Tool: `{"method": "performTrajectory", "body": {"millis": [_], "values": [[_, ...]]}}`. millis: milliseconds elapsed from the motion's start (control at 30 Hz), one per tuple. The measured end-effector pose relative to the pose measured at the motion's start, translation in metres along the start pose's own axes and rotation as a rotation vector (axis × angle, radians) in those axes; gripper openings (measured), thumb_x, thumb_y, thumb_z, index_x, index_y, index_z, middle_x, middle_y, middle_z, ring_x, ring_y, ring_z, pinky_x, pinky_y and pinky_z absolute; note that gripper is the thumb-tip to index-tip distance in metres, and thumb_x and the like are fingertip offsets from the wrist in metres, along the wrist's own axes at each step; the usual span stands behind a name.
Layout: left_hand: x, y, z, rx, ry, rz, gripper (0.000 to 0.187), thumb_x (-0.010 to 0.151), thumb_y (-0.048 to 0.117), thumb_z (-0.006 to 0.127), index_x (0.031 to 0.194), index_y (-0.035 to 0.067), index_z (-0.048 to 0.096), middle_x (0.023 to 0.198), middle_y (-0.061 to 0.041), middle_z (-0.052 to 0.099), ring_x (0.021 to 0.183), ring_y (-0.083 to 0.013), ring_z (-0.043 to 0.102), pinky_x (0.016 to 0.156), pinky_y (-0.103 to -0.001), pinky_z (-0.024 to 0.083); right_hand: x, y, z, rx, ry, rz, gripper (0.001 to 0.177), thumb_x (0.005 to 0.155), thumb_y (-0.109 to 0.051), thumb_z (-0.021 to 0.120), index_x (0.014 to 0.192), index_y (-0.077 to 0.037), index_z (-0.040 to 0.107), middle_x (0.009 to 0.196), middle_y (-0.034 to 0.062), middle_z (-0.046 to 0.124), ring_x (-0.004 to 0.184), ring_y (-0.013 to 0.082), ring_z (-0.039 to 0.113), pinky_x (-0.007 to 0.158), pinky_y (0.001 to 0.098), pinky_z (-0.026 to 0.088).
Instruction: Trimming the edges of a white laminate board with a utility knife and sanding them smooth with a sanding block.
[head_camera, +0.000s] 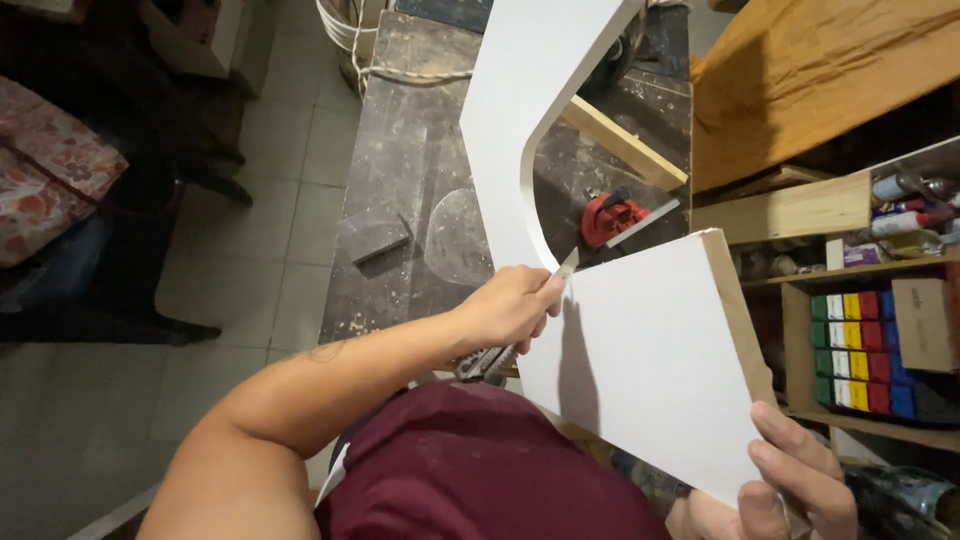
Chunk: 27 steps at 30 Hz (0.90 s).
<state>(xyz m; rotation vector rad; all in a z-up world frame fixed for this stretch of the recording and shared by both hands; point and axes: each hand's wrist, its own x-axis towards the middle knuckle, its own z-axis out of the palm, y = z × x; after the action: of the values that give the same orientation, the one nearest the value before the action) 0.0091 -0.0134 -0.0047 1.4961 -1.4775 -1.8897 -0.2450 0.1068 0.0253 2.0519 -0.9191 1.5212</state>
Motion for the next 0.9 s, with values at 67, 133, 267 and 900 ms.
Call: {"method": "performTrajectory", "body": {"millis": [67, 133, 267, 900], "values": [[-0.011, 0.005, -0.003, -0.221, -0.062, 0.039, 0.04, 0.111, 0.031, 0.039, 0.088, 0.003, 0.057, 0.067, -0.011, 0.055, 0.045, -0.0214, 0.054, 0.039, -0.034, 0.042, 0.0, -0.002, -0.005, -0.051, -0.118, 0.039, 0.031, 0.12, -0.035, 0.04, 0.132, -0.012, 0.058, 0.109, 0.0206, 0.055, 0.097, 0.0457, 0.072, 0.083, 0.05, 0.059], [-0.004, 0.002, -0.006, -0.176, -0.019, 0.004, 0.051, 0.108, 0.045, 0.037, 0.089, 0.003, 0.06, 0.067, -0.01, 0.058, 0.045, -0.021, 0.058, 0.042, -0.032, 0.046, 0.004, 0.002, 0.005, -0.026, -0.057, -0.005, 0.032, 0.12, -0.031, 0.038, 0.132, -0.012, 0.06, 0.105, 0.0201, 0.055, 0.09, 0.0453, 0.071, 0.078, 0.0506, 0.057], [0.012, -0.012, 0.009, -0.189, 0.012, -0.07, 0.041, 0.109, 0.03, 0.035, 0.091, 0.001, 0.057, 0.068, -0.012, 0.06, 0.044, -0.0242, 0.059, 0.04, -0.038, 0.045, 0.007, -0.005, 0.004, 0.023, -0.059, 0.003, 0.029, 0.119, -0.026, 0.039, 0.131, -0.01, 0.06, 0.105, 0.0206, 0.057, 0.092, 0.0449, 0.073, 0.078, 0.0509, 0.056], [-0.024, 0.041, 0.004, -0.229, 0.037, 0.02, 0.038, 0.108, 0.026, 0.04, 0.09, -0.001, 0.059, 0.069, -0.014, 0.06, 0.045, -0.0255, 0.058, 0.043, -0.037, 0.047, -0.001, -0.03, 0.01, 0.091, 0.066, 0.557, 0.021, 0.108, -0.016, 0.055, 0.098, 0.001, 0.061, 0.095, 0.0167, 0.064, 0.103, 0.0417, 0.075, 0.099, 0.046, 0.064]]}}
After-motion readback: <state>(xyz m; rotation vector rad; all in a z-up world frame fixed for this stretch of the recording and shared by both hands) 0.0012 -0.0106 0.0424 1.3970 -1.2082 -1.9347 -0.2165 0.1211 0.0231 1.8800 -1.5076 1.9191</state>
